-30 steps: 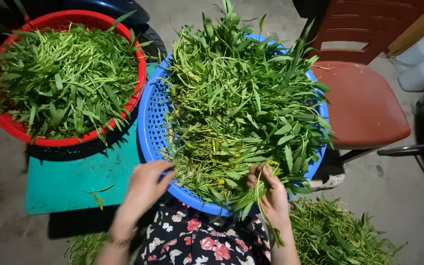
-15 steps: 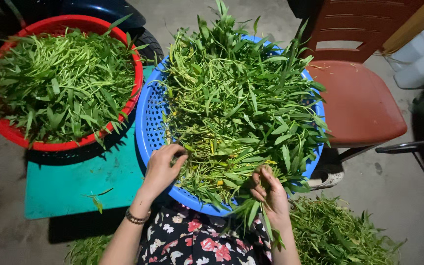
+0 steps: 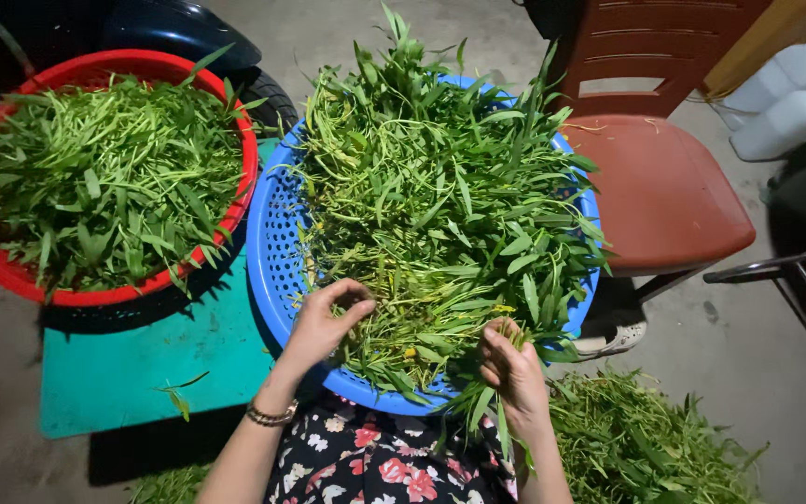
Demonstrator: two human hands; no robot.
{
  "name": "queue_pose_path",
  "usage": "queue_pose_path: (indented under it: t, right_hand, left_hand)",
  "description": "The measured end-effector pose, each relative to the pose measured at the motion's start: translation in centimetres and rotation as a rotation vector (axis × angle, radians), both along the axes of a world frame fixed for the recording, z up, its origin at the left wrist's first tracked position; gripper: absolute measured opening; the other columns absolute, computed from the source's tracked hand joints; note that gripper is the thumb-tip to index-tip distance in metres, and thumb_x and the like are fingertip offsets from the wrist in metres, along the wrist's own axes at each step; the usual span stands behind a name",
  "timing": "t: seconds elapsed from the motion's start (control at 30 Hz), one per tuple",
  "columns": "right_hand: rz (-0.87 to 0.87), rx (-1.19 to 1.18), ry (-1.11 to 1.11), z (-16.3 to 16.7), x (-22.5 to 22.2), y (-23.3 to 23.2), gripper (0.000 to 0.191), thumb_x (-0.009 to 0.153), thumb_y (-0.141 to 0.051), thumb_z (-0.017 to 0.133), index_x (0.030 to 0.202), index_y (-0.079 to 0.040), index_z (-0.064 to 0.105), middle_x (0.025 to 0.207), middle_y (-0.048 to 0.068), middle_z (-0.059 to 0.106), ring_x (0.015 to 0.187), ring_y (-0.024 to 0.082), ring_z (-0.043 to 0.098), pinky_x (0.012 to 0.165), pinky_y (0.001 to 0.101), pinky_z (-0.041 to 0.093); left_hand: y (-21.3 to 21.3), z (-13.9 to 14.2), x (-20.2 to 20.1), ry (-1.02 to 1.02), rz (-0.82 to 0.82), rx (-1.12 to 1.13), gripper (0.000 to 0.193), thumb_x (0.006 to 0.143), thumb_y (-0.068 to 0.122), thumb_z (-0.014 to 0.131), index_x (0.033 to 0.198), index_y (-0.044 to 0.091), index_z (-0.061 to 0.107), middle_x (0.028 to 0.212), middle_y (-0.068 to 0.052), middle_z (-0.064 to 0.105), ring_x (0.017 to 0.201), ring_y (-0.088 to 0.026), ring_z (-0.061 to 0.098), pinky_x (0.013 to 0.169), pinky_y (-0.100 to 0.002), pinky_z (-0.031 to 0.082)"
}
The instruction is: The person sits in front of two baskets of water spinach and plucks leafy tips from the stems by hand, placing the picked greens into a red basket and setting discarded stems aside. They work through the pile one stem at a time, occasionally gathering handfuls of sorted greens.
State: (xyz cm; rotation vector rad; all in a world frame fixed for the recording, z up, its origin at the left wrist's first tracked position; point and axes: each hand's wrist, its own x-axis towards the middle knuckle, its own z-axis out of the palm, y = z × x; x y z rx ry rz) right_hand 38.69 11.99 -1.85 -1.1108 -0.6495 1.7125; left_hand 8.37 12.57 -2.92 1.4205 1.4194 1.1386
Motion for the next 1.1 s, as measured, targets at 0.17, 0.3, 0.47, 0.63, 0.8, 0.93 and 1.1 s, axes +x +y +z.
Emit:
queue_pose_path:
  t: [0.17, 0.3, 0.47, 0.63, 0.8, 0.93, 1.1]
  right_hand:
    - [0.053, -0.011, -0.124, 0.7, -1.9, -0.1, 0.014, 0.087, -0.016, 0.074, 0.092, -0.010, 0.062, 0.069, -0.006, 0.048, 0.054, 0.005, 0.039, 0.047, 0.0236, 0.029]
    - [0.120, 0.193, -0.338, 0.7, -3.0, -0.1, 0.015, 0.086, -0.015, 0.076, 0.092, -0.005, 0.067, 0.080, -0.004, 0.061, 0.071, 0.005, 0.052, 0.064, 0.0220, 0.042]
    - [0.153, 0.314, -0.447, -0.7, -3.3, 0.0, 0.013, 0.088, -0.012, 0.075, 0.094, -0.002, 0.069, 0.086, -0.001, 0.069, 0.081, 0.007, 0.061, 0.076, 0.0233, 0.050]
    - [0.191, 0.545, -0.648, -1.9, -3.7, 0.2, 0.014, 0.090, -0.011, 0.075, 0.100, -0.002, 0.074, 0.088, 0.002, 0.073, 0.081, 0.011, 0.066, 0.074, 0.0262, 0.052]
    - [0.242, 0.900, -0.863, -1.6, -6.3, -0.2, 0.026, 0.086, -0.006, 0.073, 0.112, -0.007, 0.073, 0.089, 0.008, 0.070, 0.075, 0.020, 0.068, 0.066, 0.0300, 0.053]
    - [0.368, 1.052, -1.049, -0.7, -8.1, -0.3, 0.052, 0.068, 0.000, 0.073, 0.119, -0.011, 0.072, 0.091, 0.009, 0.063, 0.070, 0.028, 0.066, 0.061, 0.0375, 0.052]
    - [0.485, 1.168, -1.143, -0.7, -8.6, -0.1, 0.063, 0.058, -0.004, 0.075, 0.120, -0.009, 0.069, 0.092, 0.010, 0.061, 0.071, 0.029, 0.065, 0.059, 0.0416, 0.052]
  left_hand:
    - [-1.3, -0.2, -2.2, -0.190, 0.041, 0.008, 0.019, 0.090, 0.017, 0.076, 0.099, 0.000, 0.072, 0.088, 0.001, 0.071, 0.085, -0.008, 0.062, 0.079, -0.026, 0.051]
    - [-2.0, -1.0, -3.0, -0.190, 0.047, -0.009, 0.021, 0.095, 0.018, 0.073, 0.104, 0.000, 0.068, 0.094, 0.001, 0.069, 0.090, -0.007, 0.062, 0.082, -0.025, 0.050]
    - [-2.4, -2.2, -2.6, -0.178, -0.067, -0.143, 0.019, 0.098, 0.016, 0.066, 0.110, 0.002, 0.061, 0.100, -0.001, 0.066, 0.097, -0.008, 0.063, 0.081, -0.025, 0.054]
    - [-3.2, -2.6, -1.9, -0.236, -0.081, -0.076, 0.013, 0.096, 0.007, 0.066, 0.103, -0.001, 0.059, 0.098, -0.006, 0.070, 0.103, -0.014, 0.072, 0.085, -0.026, 0.059]
    - [-4.1, -1.5, -1.4, -0.189, -0.039, -0.089, 0.013, 0.092, 0.006, 0.071, 0.100, -0.001, 0.065, 0.092, -0.005, 0.071, 0.089, -0.010, 0.071, 0.075, -0.025, 0.057]
    - [-4.4, -1.1, -0.9, -0.200, -0.025, -0.083, 0.015, 0.089, 0.005, 0.075, 0.099, 0.000, 0.066, 0.090, -0.003, 0.071, 0.084, -0.007, 0.066, 0.072, -0.024, 0.055]
    - [-4.2, -2.2, -0.5, -0.239, -0.041, -0.078, 0.015, 0.089, 0.005, 0.077, 0.098, -0.001, 0.066, 0.089, -0.003, 0.070, 0.084, -0.007, 0.067, 0.073, -0.024, 0.056]
